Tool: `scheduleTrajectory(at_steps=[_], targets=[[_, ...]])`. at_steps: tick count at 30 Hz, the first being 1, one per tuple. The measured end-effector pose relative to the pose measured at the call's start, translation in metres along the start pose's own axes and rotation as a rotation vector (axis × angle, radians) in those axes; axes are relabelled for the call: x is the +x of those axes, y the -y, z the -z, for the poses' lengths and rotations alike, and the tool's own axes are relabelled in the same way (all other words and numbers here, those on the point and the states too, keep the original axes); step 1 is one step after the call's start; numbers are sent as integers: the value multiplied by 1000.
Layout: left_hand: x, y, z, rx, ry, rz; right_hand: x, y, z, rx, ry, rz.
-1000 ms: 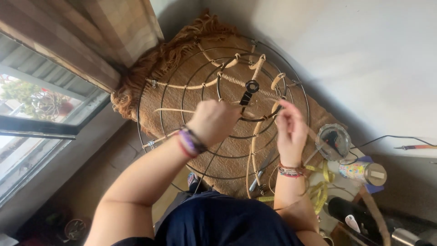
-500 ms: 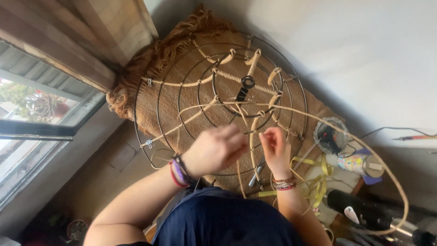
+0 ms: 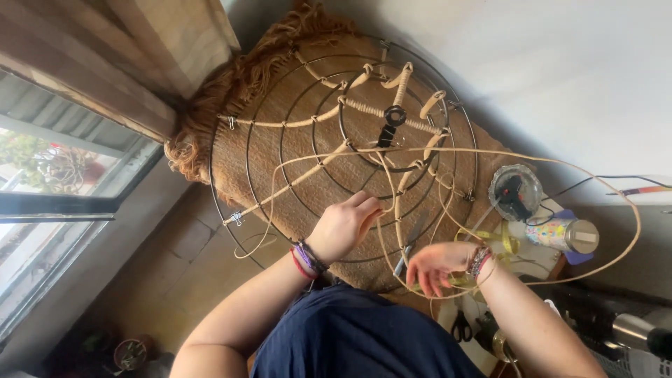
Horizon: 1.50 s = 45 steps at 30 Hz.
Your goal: Weaving cord around a metal frame to create a furniture piece
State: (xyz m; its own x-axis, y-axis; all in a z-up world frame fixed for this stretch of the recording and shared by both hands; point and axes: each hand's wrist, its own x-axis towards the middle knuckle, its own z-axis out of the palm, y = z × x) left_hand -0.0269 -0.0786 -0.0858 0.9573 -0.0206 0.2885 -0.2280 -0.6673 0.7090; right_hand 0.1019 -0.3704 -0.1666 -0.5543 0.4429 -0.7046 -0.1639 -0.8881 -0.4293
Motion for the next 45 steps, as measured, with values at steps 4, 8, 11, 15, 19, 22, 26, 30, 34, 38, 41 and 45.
scheduleTrajectory(at_steps=[4,8,11,15,19,22,26,30,34,38,41,45], targets=[[-8,5,5,-16,-5,10,25,-20,13,261,-556,152],[-16,23,0,-5,13,22,18,-53,-10,-644,-576,-391],[-17,29,-1,14,16,9,-34,15,-33,-129,-132,-221],[-16,32,1,41,35,-53,-68,69,-47,209,-305,168],[-7,18,18,-215,-47,-155,-104,115,-65,-82,-1053,606],[-4,1,38,-333,-125,-117,-122,161,-71,-857,-1691,545],[1,-1,48,-309,-357,-183,-111,191,-57,-1352,-1763,-21],[14,11,65,-62,-582,-191,-130,183,-63,-999,-1807,97],[24,10,90,-32,-612,-124,-195,109,-48,-835,-2164,317],[30,7,79,27,-616,-158,-158,194,-81,-527,-1886,-182],[38,-8,69,-2,-577,-243,-92,191,-66,-1221,-1792,37],[39,-18,78,-42,-523,-285,-137,172,-84,-809,-1890,92]])
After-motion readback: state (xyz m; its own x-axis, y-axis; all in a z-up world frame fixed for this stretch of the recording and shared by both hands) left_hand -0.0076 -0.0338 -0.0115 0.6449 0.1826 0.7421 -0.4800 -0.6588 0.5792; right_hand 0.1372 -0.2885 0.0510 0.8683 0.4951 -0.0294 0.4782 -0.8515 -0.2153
